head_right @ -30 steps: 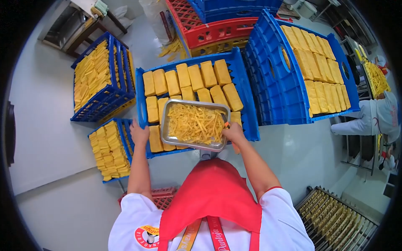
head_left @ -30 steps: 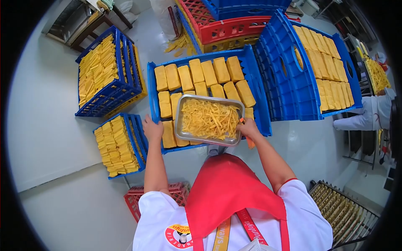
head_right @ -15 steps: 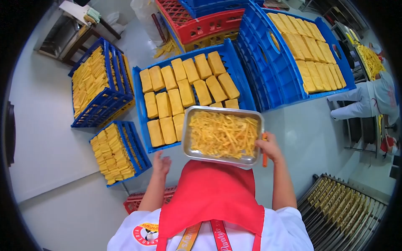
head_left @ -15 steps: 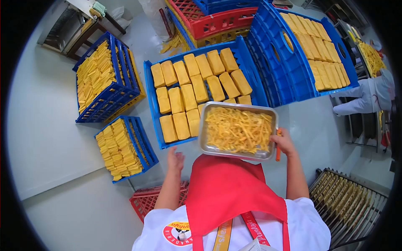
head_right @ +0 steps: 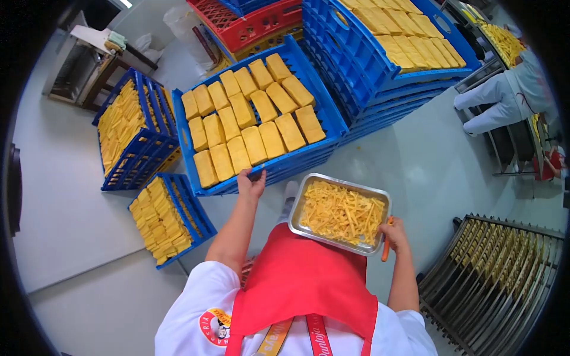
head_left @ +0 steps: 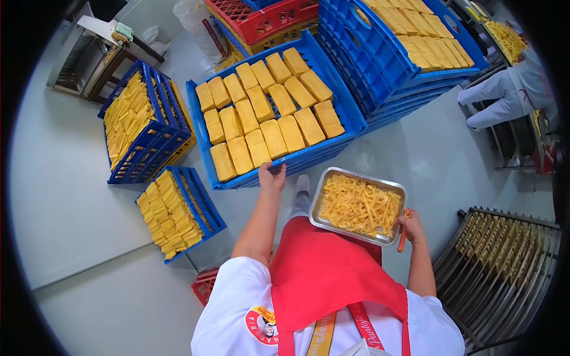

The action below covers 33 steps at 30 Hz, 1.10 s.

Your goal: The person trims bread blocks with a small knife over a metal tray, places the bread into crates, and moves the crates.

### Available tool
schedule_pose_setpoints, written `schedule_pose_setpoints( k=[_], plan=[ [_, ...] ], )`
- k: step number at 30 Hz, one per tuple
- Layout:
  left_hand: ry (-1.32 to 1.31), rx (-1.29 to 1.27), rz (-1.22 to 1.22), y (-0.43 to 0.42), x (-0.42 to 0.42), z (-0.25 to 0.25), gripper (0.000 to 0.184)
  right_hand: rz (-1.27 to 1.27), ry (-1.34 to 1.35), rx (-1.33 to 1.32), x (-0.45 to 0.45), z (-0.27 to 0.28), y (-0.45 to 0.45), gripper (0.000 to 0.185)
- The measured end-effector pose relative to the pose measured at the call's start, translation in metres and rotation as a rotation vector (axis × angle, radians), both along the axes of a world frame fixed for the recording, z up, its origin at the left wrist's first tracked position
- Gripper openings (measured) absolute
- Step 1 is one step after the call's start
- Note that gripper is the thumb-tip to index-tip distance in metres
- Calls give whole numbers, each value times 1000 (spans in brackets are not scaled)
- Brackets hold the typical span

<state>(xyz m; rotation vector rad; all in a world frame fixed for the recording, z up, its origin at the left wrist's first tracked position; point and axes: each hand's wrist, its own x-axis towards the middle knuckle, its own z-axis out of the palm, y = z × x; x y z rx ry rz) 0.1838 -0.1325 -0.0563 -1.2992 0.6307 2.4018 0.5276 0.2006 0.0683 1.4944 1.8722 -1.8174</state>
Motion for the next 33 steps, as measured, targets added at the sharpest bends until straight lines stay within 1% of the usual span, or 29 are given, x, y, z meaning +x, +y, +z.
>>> schedule_pose_setpoints(
  k=[1,3,4,6,8,9,10,12,13,14,15,18,20,22,24,26,27,28,30,31,32,33],
  plan=[
    [40,7,1,0,2,7,27,-4,1,0,-5,-1,-9,31],
    [28,-10,-9,-2,-1,20,27,14,6,-56,-20,-6,-28,28],
    [16,-22,-13,-3,-4,29,28,6,5,-62,-27,-15,-35,28],
    [35,-34,-37,-3,-9,48,30,11,87,-98,-46,-46,-46,27],
    [77,-87,-47,-3,-16,62,43,53,131,-86,-71,-79,-57,26],
    [91,-49,-83,-7,-20,63,47,80,119,-73,-90,-85,-63,25],
    [95,-51,-84,-4,-20,74,47,107,106,-59,-113,-89,-70,25],
    [123,-134,-91,3,-19,109,52,126,125,-76,-159,-99,-81,24],
    [120,-139,-92,1,-21,113,52,115,131,-100,-183,-93,-88,24],
    [97,-84,-110,-1,-22,114,54,104,138,-123,-206,-87,-93,23],
    [74,-27,-126,-5,-22,115,56,129,145,-115,-226,-95,-96,23],
    [52,4,-159,-6,-20,123,59,144,154,-126,-278,-134,-101,23],
    [22,-4,-149,-6,-22,125,60,136,153,-145,-309,-134,-101,23],
    [-14,44,-146,-7,-20,129,61,378,-35,-16,-332,-117,-98,42],
    [-42,37,-134,-8,-21,131,62,861,-107,353,-342,-149,-88,55],
    [-26,29,-158,-9,-22,136,60,861,-277,692,-348,-100,-92,60],
    [-29,32,-151,-9,-23,138,60,919,19,1211,-341,-132,-92,58],
    [-13,25,-155,-8,-23,140,58,930,19,1211,-347,-125,-98,58],
    [-3,16,-158,-7,-23,140,56,936,277,1336,-364,-107,-118,53],
    [-3,9,-161,-7,-22,138,53,967,328,1306,-375,-104,-127,52],
    [-2,1,-165,-7,-21,138,51,1016,323,1264,-381,-102,-137,52],
    [-1,-5,-166,-6,-21,139,51,1086,261,1181,-385,-103,-147,52]
  ],
)
